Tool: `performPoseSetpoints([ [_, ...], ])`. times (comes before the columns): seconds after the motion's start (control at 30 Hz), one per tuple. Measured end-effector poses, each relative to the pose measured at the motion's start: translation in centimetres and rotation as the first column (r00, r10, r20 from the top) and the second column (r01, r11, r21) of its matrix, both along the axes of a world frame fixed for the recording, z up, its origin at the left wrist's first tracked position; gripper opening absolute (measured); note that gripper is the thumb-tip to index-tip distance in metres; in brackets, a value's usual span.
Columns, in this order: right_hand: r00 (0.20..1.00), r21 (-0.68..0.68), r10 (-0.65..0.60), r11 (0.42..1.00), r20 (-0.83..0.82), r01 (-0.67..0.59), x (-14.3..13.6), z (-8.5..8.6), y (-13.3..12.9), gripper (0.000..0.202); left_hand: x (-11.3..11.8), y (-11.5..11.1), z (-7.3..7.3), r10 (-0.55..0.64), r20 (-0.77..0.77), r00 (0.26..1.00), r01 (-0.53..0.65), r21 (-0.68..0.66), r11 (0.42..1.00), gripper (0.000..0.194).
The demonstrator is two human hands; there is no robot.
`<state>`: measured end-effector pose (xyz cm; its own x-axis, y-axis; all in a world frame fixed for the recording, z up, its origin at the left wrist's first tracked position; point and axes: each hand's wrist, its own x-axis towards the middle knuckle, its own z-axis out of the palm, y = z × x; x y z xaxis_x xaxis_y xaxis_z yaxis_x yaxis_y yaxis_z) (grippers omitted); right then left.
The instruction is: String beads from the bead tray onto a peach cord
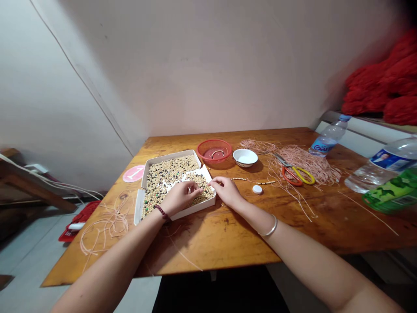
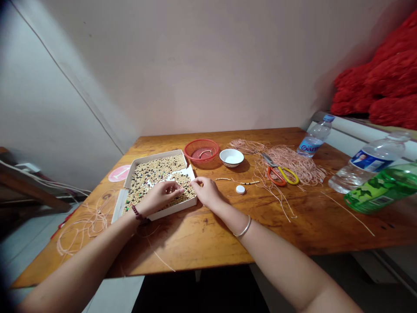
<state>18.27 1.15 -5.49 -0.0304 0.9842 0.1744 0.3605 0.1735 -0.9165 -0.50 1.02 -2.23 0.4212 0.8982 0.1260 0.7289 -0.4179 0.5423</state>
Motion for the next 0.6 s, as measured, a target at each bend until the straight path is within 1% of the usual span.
performPoseSetpoints([
  [0.1,1.0,-0.004,0.004,1.0,-0.012,-0.004,-0.1,0.1,-0.1,0.025,0.1,-0.2,-0.1,-0.108,-0.009,0.994,0.107,-0.056,0.993,0.026],
  [0.2,1.0,-0.011,0.004,1.0,-0.002,-0.004,0.0,0.4,-0.3,0.025,0.1,-0.3,-0.3,-0.159,0.013,0.987,0.16,-0.114,0.981,0.024],
  [0.3,0.998,-0.001,0.043,0.999,0.048,-0.043,0.2,0.7,-0.4,0.026,0.0,-0.2,-0.5,-0.167,0.03,0.985,0.17,-0.145,0.975,0.024],
  [0.4,0.982,0.093,0.123,0.986,0.143,-0.137,0.6,1.0,-0.5,0.025,0.0,-0.1,-0.5,-0.165,0.006,0.986,0.164,-0.144,0.976,0.024],
  [0.5,0.958,0.173,0.149,0.966,0.244,-0.194,0.6,1.2,-0.7,0.024,0.0,-0.1,-0.5,-0.158,-0.019,0.987,0.155,-0.106,0.982,0.024],
  [0.6,0.942,0.187,0.198,0.949,0.272,-0.253,0.4,1.3,-1.0,0.026,0.1,-0.1,-0.3,-0.139,-0.024,0.99,0.138,-0.053,0.989,0.029],
])
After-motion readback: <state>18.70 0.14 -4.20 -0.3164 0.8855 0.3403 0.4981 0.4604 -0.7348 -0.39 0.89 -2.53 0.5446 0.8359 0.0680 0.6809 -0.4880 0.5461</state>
